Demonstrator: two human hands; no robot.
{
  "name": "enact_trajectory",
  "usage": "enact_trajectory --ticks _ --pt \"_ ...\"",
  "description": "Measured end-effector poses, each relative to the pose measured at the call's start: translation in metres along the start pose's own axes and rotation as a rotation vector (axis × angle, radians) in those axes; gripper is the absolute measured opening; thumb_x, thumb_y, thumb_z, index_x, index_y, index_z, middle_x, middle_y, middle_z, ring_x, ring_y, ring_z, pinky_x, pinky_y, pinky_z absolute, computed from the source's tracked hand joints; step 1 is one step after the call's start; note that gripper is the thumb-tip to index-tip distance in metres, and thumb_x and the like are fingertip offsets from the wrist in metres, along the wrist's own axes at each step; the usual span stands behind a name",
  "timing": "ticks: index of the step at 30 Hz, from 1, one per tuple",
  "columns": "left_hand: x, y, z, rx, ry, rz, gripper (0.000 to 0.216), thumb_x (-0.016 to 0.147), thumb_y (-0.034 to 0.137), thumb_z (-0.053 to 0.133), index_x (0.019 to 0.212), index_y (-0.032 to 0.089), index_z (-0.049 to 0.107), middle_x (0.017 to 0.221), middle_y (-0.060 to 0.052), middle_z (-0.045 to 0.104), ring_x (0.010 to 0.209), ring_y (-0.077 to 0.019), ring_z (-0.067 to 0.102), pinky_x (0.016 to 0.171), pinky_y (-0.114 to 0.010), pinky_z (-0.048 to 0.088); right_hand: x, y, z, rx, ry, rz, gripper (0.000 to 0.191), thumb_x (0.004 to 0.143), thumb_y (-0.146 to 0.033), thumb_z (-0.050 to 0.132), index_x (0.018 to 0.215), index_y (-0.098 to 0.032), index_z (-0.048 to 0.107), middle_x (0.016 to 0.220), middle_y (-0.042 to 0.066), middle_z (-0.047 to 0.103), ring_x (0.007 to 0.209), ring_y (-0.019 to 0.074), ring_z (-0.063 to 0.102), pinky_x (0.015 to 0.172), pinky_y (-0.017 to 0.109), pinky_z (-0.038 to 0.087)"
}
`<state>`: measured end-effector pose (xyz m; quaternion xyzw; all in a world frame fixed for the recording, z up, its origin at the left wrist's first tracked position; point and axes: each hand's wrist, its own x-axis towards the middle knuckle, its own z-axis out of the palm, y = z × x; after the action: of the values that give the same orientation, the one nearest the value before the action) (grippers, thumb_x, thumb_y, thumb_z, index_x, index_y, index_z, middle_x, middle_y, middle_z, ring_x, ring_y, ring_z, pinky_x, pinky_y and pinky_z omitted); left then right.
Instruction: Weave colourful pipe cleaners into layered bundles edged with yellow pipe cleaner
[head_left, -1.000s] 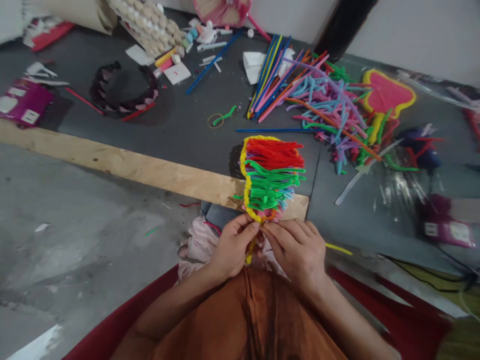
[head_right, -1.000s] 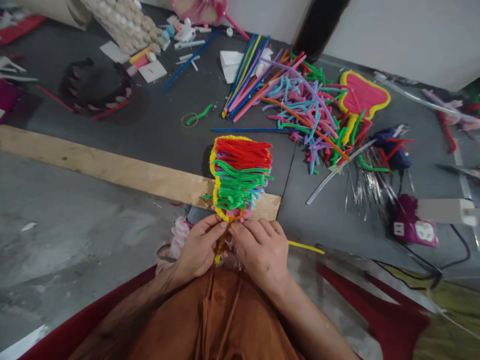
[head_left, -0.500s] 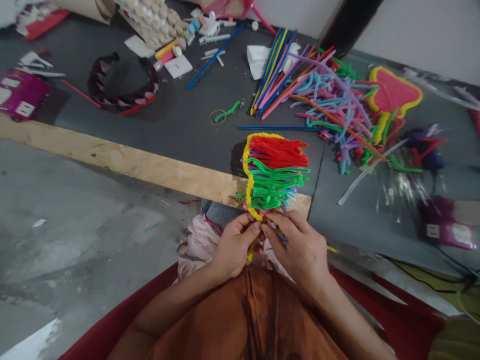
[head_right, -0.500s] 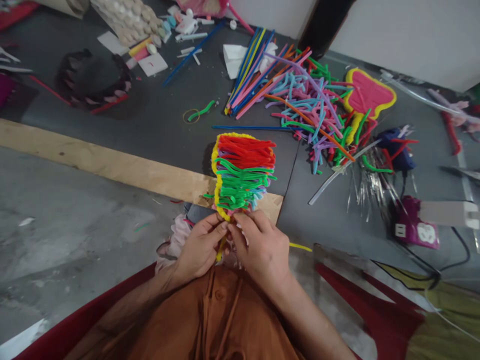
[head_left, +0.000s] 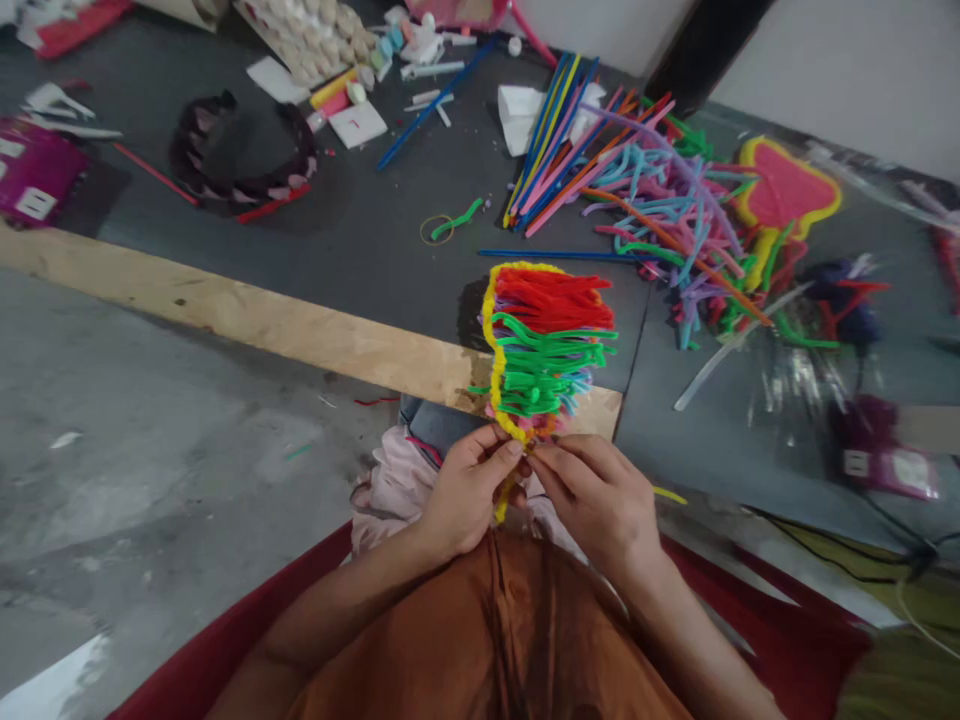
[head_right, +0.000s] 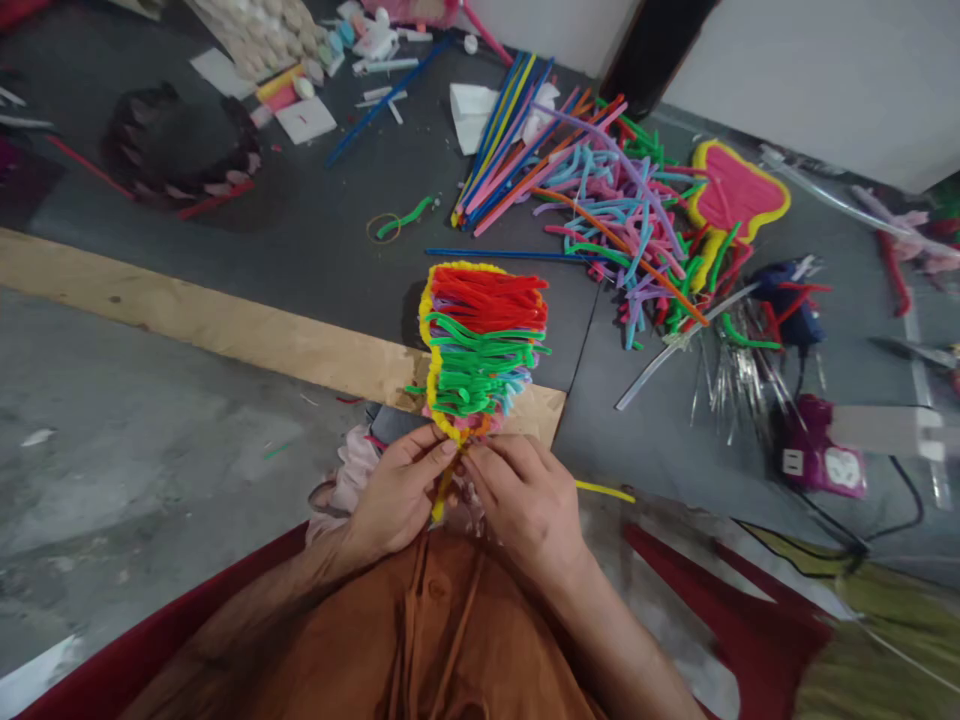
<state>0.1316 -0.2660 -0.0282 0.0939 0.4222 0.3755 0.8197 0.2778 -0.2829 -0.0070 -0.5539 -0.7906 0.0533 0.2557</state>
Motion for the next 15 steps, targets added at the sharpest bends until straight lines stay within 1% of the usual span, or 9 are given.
enact_trajectory --ticks 3,8,10,13,15 --pt "0.0003 0.001 -0.0003 -0.008 -0.006 -0.03 0.03 0.069 0.034 0.079 0.089 0.014 0.068 0.068 0.001 0.059 0.057 -0.0093 0.054 0.045 -0.018 0.048 0.0 -0.001 0.0034 -0.067 0.034 -0.017 0.008 0.086 -0.018 0.063 0.087 -0.02 0.071 0.078 0.003 0.068 0.071 0.014 0.061 0.066 0.025 0.048" --pt "0.0009 0.0036 0.0002 -0.025 0.009 -0.037 0.03 0.065 0.034 0.081 0.082 0.012 0.068 0.064 0.001 0.059 0.055 -0.0087 0.054 0.043 -0.017 0.046 0.0004 -0.0004 0.0081 -0.095 0.079 -0.021 0.008 0.085 -0.017 0.065 0.084 -0.022 0.071 0.078 0.002 0.067 0.07 0.0138 0.06 0.066 0.025 0.046" --pt "0.0005 0.0046 0.0007 -0.035 0.023 -0.045 0.031 0.064 0.034 0.082 0.081 0.012 0.067 0.064 0.001 0.059 0.054 -0.0083 0.053 0.042 -0.016 0.045 0.0009 0.0007 0.0071 -0.056 0.082 -0.006 0.006 0.084 -0.02 0.066 0.088 -0.022 0.07 0.08 0.003 0.066 0.072 0.0142 0.06 0.067 0.025 0.047" --pt "-0.0001 0.0039 0.0004 -0.036 0.02 -0.053 0.032 0.065 0.033 0.082 0.085 0.013 0.067 0.066 0.001 0.059 0.054 -0.0076 0.052 0.042 -0.016 0.042 0.0042 0.0007 0.0031 0.015 0.079 0.047 0.012 0.086 -0.024 0.065 0.096 -0.02 0.068 0.087 0.005 0.064 0.08 0.0166 0.06 0.072 0.027 0.049" --pt "0.0 0.0015 -0.001 -0.019 0.009 -0.045 0.032 0.068 0.034 0.08 0.089 0.013 0.067 0.065 0.002 0.058 0.053 -0.0074 0.052 0.043 -0.016 0.042 0.0084 -0.0011 0.0004 -0.016 0.071 0.08 0.013 0.087 -0.023 0.061 0.097 -0.02 0.068 0.087 0.006 0.062 0.08 0.0175 0.059 0.072 0.028 0.049"
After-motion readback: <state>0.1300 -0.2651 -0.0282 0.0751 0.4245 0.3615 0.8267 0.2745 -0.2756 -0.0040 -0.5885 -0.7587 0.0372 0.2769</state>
